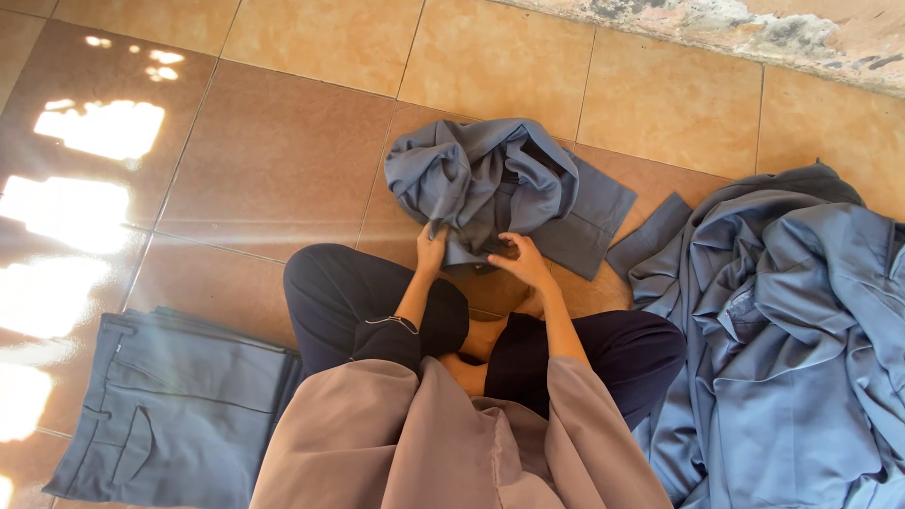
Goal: The person sits on a tiled floor and folds a pair of grey trousers by hand. They smooth the fabric, fold the legs together, and then fold the garment into a compact rectangle, placing it aside before repeating the process with another pair.
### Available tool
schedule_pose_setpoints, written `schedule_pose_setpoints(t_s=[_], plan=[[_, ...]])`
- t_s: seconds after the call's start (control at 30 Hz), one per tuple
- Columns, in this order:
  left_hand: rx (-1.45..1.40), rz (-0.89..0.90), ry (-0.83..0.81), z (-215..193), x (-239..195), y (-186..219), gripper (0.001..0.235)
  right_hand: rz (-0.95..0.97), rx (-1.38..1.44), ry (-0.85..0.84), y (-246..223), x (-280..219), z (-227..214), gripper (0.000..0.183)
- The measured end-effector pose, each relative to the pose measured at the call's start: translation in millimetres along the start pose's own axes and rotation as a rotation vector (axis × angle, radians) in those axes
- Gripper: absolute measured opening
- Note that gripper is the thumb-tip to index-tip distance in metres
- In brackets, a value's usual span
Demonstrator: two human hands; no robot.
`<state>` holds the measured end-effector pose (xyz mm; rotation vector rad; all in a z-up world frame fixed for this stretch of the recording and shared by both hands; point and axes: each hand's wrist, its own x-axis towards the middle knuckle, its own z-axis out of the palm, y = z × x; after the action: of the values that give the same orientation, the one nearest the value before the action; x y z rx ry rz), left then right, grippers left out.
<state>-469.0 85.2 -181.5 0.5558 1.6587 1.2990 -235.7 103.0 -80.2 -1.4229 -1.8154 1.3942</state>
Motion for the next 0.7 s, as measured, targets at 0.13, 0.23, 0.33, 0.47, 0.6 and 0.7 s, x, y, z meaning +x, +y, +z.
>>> schedule_pose_setpoints(t_s=[0.13, 0.23, 0.33, 0.47, 0.6, 0.7], plan=[[-0.412, -0.419, -0.172, -9.2, -11.6, 25.3, 0.087, 0.22, -0.083, -0.163, -63.5, -23.0, -4.2, 0.134], [-0.719, -0.543, -0.301, -7.2, 11.5, -14.4, 0.083, 0.194, -0.043, -0.171, -78.7, -26.8, -4.3, 0.13], [-0.881, -0.558, -0.397, -9.8, 3.3, 4.9, 0.077, 0.099, 0.002, -0.326, -97.9, -36.1, -1.7, 0.127], [-0.98, -0.454, -0.432, -12.3, -26.7, 59.8, 0.075, -0.009, -0.101, -0.267, -97.1, -43.6, 12.7, 0.134], [-0.827, -0.398, -0.165, -17.7, -47.4, 86.8, 0.096, 0.098, 0.02, 0.106, -71.1, -36.4, 7.3, 0.061], [-0.804, -0.303, 0.008, -40.8, -11.5, 99.0, 0.094, 0.182, 0.58, 0.706, 82.9, 4.1, -20.6, 0.05]])
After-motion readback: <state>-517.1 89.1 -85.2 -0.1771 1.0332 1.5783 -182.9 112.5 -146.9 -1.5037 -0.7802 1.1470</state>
